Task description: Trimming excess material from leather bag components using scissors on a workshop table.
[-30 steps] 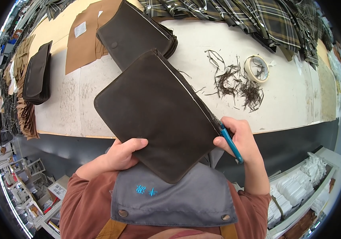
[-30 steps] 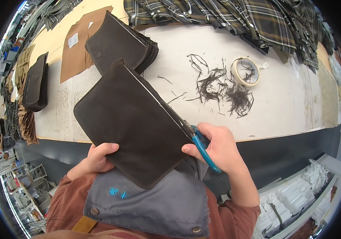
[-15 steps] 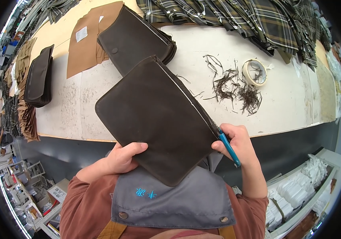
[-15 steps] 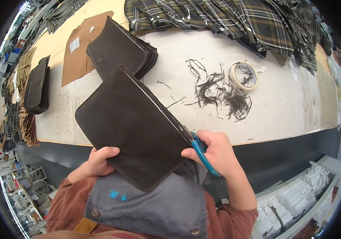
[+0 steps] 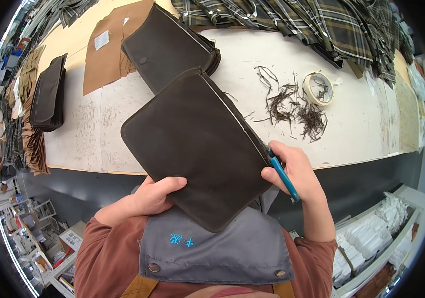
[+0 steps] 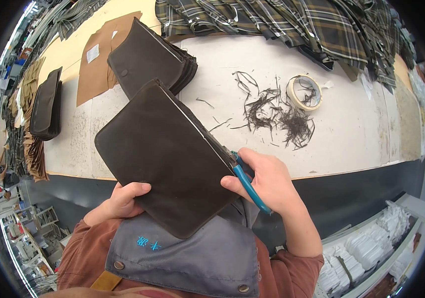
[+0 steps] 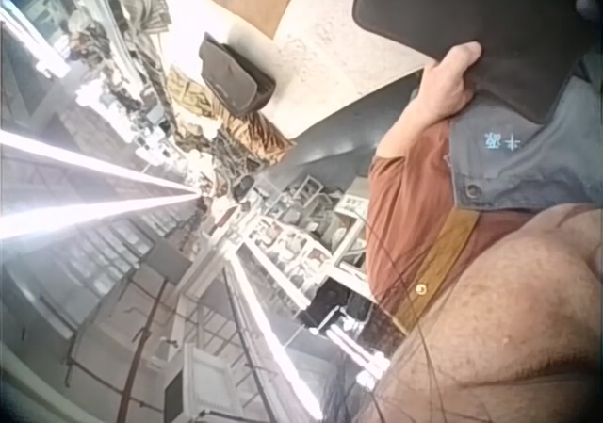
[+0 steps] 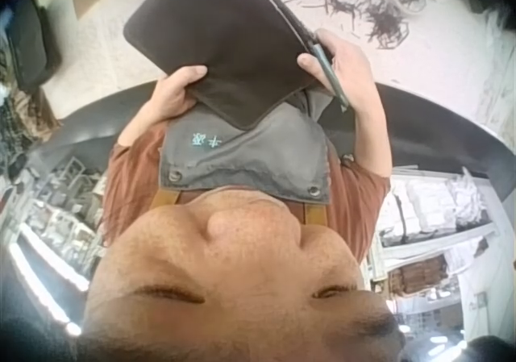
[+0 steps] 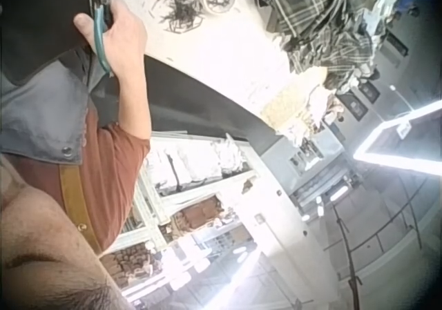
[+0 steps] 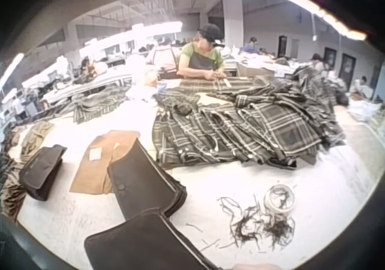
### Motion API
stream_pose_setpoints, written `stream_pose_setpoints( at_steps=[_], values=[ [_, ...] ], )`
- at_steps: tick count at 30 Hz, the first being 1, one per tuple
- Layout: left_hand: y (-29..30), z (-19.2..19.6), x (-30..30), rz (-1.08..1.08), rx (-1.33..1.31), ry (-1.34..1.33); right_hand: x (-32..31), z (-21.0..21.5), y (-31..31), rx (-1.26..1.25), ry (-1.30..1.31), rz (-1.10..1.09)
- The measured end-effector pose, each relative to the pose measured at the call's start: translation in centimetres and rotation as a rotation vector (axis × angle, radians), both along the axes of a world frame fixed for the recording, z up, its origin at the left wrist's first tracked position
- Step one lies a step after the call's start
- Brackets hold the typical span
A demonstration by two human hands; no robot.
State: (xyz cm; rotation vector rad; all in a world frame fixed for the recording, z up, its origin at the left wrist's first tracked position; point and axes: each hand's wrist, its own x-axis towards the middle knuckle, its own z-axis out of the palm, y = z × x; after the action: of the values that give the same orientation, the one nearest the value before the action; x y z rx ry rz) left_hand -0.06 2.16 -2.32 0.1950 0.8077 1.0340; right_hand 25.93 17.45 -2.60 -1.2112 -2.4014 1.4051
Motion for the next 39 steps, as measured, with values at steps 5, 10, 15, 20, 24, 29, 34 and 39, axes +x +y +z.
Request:
stream_pose_setpoints(
  at_steps=[5, 10, 15, 20, 24, 29, 34, 39],
  values=[
    [-0.1, -0.2, 0.0, 0.016, -0.020, -0.009, 0.0, 0.0, 0.2, -0.015, 0.009, -0.011],
    [0.0, -0.2, 0.0, 0.014, -0.014, -0.022, 0.1, -0.5, 0.0, 0.007, 0.043, -0.021],
    [0.0, -0.3, 0.0, 0.006, -0.001, -0.008, 0.1, -0.8, -0.2, -0.007, 0.084, -0.042],
    [0.0, -0.2, 0.0, 0.004, -0.014, 0.004, 0.1, -0.7, -0.2, -0.004, 0.073, -0.038],
    [0.0, -0.4, 0.0, 0.005, 0.004, -0.008, 0.1, -0.8, -0.4, -0.030, 0.094, -0.057],
    [0.1, -0.3, 0.3, 0.025, -0.006, -0.001, 0.3, -1.2, -0.5, -0.019, 0.106, -0.046],
    [0.4, 0.4, 0.6, 0.071, -0.122, 0.102, 0.3, -1.1, -0.6, -0.039, 0.122, -0.060],
    [0.4, 0.6, 0.7, 0.079, -0.132, 0.111, 0.2, -1.0, -0.3, -0.003, 0.087, -0.015]
  ],
)
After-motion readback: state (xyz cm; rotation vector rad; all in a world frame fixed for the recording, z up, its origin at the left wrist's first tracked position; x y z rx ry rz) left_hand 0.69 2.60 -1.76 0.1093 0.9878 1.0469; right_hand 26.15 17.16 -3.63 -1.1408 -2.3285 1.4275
